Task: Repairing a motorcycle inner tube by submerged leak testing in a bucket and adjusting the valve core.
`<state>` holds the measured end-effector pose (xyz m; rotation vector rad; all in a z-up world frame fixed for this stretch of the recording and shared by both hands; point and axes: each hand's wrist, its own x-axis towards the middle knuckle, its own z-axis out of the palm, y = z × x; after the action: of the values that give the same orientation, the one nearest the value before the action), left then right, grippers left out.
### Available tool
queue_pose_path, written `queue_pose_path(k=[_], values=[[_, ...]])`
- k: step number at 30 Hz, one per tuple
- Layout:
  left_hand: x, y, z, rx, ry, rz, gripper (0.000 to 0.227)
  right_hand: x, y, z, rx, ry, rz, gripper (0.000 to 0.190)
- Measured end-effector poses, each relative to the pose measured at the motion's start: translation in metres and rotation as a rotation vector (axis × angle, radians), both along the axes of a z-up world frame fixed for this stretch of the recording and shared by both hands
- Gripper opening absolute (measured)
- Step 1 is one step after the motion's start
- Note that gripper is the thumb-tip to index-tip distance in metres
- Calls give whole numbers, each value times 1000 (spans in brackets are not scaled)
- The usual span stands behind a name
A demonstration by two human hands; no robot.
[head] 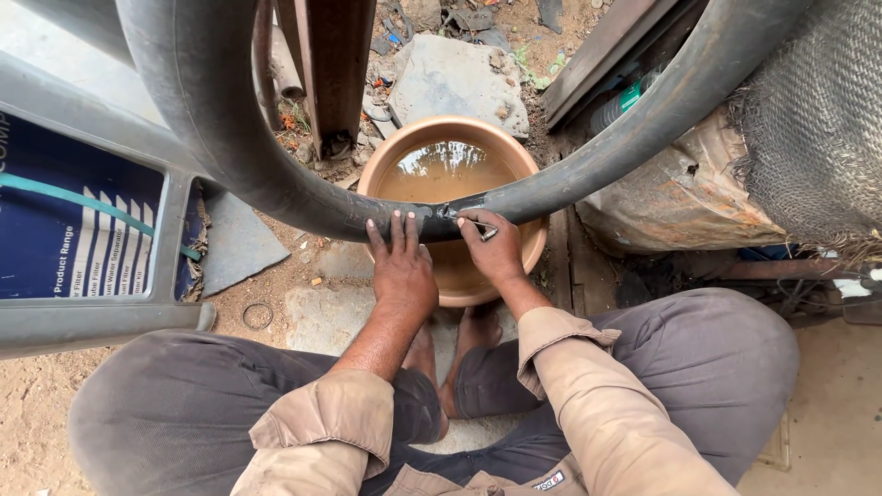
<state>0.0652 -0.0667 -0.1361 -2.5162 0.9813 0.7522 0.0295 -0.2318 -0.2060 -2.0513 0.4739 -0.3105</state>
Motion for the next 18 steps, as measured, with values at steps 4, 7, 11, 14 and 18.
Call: queue_pose_path(k=[4,7,11,14,18], values=[[-1,1,-7,-39,-19,22,56,-3,9,9,-90,-42,36,17],[-2,2,-8,-38,-26,7,55,-4,18,16,-287,-42,88,18],[-2,2,-7,-54,-30,19,56,-6,16,9,-452,-35,145,18],[0,1,-10,-57,-27,24,56,-4,14,12,-403,-71,140,17],[-2,3,-13,-68,-50,17,56,0,7,1,-145,-97,61,14]])
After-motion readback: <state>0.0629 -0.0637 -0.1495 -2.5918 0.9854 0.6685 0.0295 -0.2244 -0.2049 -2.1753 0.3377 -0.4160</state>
